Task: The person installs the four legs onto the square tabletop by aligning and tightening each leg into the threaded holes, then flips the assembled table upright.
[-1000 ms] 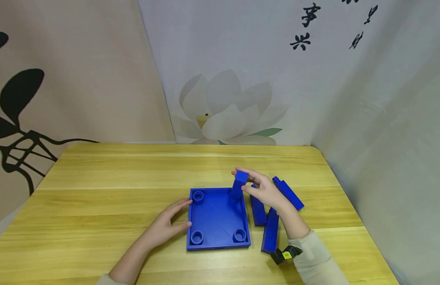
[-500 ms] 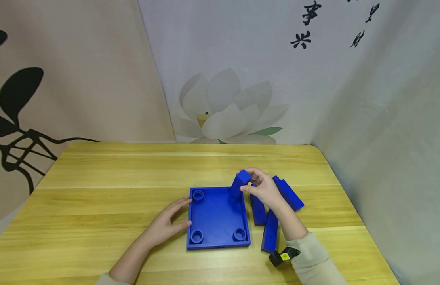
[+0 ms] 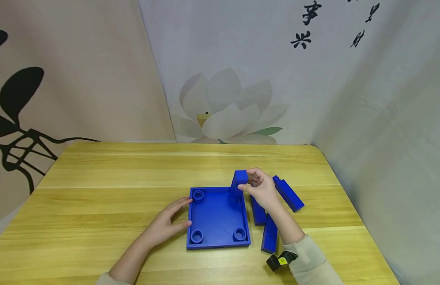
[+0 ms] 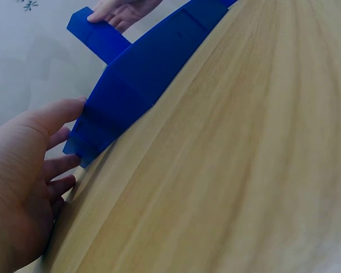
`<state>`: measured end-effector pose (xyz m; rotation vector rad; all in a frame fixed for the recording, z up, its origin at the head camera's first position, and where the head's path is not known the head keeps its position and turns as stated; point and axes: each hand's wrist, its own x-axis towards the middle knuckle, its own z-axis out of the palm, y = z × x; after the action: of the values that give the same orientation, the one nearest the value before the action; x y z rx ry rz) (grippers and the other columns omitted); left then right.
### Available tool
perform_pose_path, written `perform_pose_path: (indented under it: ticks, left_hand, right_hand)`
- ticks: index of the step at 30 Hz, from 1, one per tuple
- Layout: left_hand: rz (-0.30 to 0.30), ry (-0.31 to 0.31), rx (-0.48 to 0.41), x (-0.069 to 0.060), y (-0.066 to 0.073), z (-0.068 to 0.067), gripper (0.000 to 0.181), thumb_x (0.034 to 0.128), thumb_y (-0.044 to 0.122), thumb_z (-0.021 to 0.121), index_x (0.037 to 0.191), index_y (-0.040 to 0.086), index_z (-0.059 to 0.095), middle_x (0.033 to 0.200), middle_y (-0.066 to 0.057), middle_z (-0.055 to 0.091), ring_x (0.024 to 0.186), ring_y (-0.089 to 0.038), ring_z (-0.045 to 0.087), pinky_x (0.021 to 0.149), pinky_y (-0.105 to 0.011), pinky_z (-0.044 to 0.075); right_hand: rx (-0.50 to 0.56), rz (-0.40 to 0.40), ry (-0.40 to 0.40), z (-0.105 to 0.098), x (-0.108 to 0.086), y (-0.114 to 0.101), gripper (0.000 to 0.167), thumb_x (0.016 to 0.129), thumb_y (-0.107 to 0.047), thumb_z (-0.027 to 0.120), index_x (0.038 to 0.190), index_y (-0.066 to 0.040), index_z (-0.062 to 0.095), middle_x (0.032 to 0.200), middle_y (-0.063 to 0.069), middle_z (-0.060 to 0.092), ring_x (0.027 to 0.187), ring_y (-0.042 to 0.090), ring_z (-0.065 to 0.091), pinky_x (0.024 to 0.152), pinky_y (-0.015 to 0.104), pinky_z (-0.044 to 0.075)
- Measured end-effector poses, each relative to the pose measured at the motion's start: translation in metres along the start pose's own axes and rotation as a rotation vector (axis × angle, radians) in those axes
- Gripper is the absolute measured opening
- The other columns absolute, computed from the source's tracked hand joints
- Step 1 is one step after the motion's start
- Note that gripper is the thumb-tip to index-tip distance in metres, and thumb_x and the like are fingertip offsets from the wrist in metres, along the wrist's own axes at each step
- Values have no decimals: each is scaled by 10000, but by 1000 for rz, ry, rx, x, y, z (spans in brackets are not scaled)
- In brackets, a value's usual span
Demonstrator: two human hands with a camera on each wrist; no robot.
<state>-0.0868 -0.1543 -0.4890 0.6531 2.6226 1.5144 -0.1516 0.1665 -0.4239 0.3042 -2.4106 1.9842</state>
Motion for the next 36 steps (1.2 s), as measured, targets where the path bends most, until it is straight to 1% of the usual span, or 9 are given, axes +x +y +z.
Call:
perform_pose_path:
  ticks: [4, 8, 13, 15, 19, 22, 27, 32, 36]
  left_hand:
    - [-3, 0, 5, 0, -1, 1, 636, 846, 305, 741, 1404, 127, 493, 1461, -206, 380, 1343, -400, 318, 1044, -615, 249]
    - [-9, 0, 4, 0, -1, 1, 635, 842, 305, 745, 1401, 130, 499, 1459, -207, 383, 1343, -398, 321, 1046, -611, 251]
    - [-18, -1, 0, 0, 0, 1, 635, 840, 304, 746, 1400, 132, 501, 1459, -215, 379, 1344, -404, 315, 1046, -613, 246]
    - [-18, -2, 0, 0, 0, 1, 635, 840, 301, 746, 1401, 131, 500, 1459, -218, 377, 1344, -405, 313, 1047, -613, 246]
    - [-18, -2, -4, 0, 0, 0, 635, 840, 298, 747, 1401, 131, 499, 1459, -219, 377, 1344, -405, 313, 1048, -611, 245]
    - [-17, 0, -3, 0, 0, 0, 636, 842, 303, 745, 1403, 134, 497, 1460, -214, 378, 1345, -405, 312, 1048, -613, 245]
    - [-17, 2, -2, 0, 0, -1, 637, 839, 300, 748, 1401, 133, 499, 1459, -208, 382, 1345, -403, 313, 1047, -615, 245]
    - [-15, 1, -11, 0, 1, -1, 637, 836, 288, 752, 1399, 125, 501, 1458, -212, 382, 1345, -404, 312, 1049, -612, 243]
    - [-16, 0, -8, 0, 2, -1, 637, 838, 293, 749, 1400, 126, 500, 1459, -210, 382, 1347, -402, 311, 1050, -611, 243]
  right_hand:
    - [4, -40, -19, 1, -2, -4, 394, 791, 32, 751, 1139, 49, 566, 1057, 149, 654, 996, 215, 612, 935, 502, 448]
    - [-27, -119, -94, 0, -5, -19, 415, 843, 58, 686, 1234, 57, 548, 1026, 132, 635, 983, 248, 593, 885, 452, 476]
    - [-49, -181, -231, -5, -4, -32, 483, 905, 71, 581, 1372, 47, 463, 1218, 197, 587, 1038, 337, 545, 808, 331, 480]
    - [-65, -182, -273, -8, -3, -34, 492, 914, 65, 566, 1390, 41, 445, 1300, 194, 557, 1046, 357, 534, 791, 296, 477]
    - [-94, -187, -343, -11, -1, -35, 499, 924, 53, 563, 1404, 38, 428, 1318, 205, 544, 1027, 323, 546, 734, 270, 466]
    - [-98, -202, -369, -14, 5, -23, 502, 931, 39, 569, 1413, 7, 433, 1330, 197, 538, 1047, 273, 558, 762, 320, 474]
    - [-52, -148, -314, -14, 9, -2, 503, 907, -19, 641, 1384, -28, 484, 1267, 174, 585, 1144, 273, 560, 864, 389, 491]
    - [-14, -50, -182, -9, 6, 1, 539, 836, -31, 729, 1328, 24, 513, 1143, 126, 634, 1053, 223, 603, 820, 293, 518]
    - [25, -33, -98, -5, 4, 1, 526, 795, 26, 748, 1273, 60, 532, 1181, 151, 629, 1016, 179, 607, 845, 265, 499]
